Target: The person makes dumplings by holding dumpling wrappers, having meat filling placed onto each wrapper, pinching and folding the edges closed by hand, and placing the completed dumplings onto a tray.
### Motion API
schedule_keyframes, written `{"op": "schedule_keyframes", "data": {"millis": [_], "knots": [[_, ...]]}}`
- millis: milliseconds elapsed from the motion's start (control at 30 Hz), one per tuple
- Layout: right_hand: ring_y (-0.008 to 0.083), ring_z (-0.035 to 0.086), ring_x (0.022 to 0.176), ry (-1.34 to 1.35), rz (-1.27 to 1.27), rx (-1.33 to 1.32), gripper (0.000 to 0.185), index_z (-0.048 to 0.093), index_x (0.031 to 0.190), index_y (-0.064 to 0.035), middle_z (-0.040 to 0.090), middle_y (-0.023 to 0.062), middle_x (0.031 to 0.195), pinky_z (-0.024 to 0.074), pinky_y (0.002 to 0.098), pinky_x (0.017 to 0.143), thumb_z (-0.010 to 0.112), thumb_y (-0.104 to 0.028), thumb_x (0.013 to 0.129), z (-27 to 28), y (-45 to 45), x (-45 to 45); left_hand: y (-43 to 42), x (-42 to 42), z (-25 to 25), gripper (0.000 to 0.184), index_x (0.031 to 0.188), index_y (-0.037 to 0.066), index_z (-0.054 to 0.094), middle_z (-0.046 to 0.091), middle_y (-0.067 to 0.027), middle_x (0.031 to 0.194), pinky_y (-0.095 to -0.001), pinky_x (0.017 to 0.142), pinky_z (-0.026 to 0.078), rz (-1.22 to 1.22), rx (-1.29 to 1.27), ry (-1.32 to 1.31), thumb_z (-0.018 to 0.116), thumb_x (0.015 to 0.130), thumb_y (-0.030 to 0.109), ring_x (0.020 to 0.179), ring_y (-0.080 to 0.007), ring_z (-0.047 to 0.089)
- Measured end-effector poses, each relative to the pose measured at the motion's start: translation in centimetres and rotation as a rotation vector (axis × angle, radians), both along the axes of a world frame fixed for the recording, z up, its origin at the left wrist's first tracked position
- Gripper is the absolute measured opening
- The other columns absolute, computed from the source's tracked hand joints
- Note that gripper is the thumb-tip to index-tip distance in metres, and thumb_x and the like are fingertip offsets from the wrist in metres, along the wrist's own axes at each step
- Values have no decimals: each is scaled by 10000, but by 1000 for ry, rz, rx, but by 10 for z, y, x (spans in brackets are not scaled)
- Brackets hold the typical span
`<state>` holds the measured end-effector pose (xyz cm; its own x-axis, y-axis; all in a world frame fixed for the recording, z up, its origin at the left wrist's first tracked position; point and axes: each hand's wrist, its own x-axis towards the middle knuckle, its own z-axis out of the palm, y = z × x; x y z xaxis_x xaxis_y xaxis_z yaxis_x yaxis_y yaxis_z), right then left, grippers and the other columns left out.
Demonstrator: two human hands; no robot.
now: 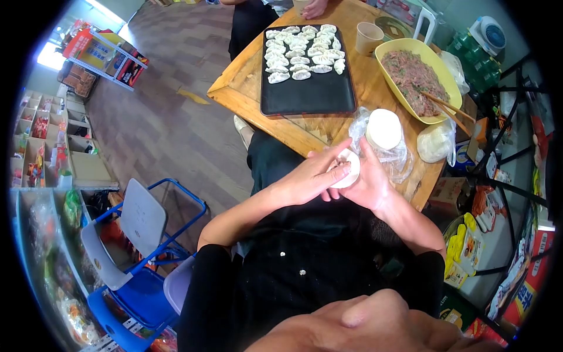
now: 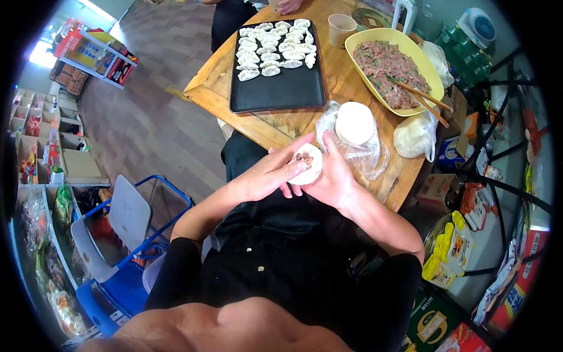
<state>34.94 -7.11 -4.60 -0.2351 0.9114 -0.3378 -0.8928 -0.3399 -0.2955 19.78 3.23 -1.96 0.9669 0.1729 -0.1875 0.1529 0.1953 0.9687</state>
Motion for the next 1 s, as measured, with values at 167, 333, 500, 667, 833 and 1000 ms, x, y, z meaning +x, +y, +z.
{"op": "schedule_keyframes", "data": {"millis": [167,333,500,667,833,1000], "knots": [[314,558,1173,43,-84,-181,722,455,1301,18,572,187,1237,434,453,1033,227,-596,998,17,15,1,25,-4,12,655,1462,11,304,548,-225,1276,-324,703,553,210,1048,-129,546,967,364,777,-240,690],[433,403,1332,250,57,-32,649,441,1335,44,382,324,1426,335,506,1122,352,-507,1003,6,18,7,90,50,32,382,1221,2,569,565,-197,1202,-398,835,502,425,1301,-208,606,910,222,967,-330,622],[465,366,1345,327,264,136,579,405,1376,30,347,341,1441,308,518,1135,416,-402,991,-8,17,8,174,158,23,266,1072,40,655,591,-129,1036,-392,890,444,346,1637,-379,645,856,196,1006,-323,548],[454,359,1353,398,362,184,602,393,1399,4,357,335,1438,281,498,1149,469,-405,964,-24,13,10,191,244,18,374,1033,127,720,569,-84,1168,-620,1043,236,261,1915,-152,682,787,406,1238,-281,421],[449,368,1350,432,334,174,577,396,1401,-10,353,318,1450,302,490,1140,455,-368,953,-18,5,15,198,282,11,471,1164,139,683,417,-117,1465,-667,1124,55,67,2047,119,595,839,467,1444,-304,205],[445,393,1332,369,290,240,611,365,1418,2,367,318,1442,306,490,1137,447,-361,933,-10,3,23,209,296,0,549,1357,134,541,316,-85,1547,-682,1119,61,-35,2073,265,609,853,339,1476,-325,124]]}}
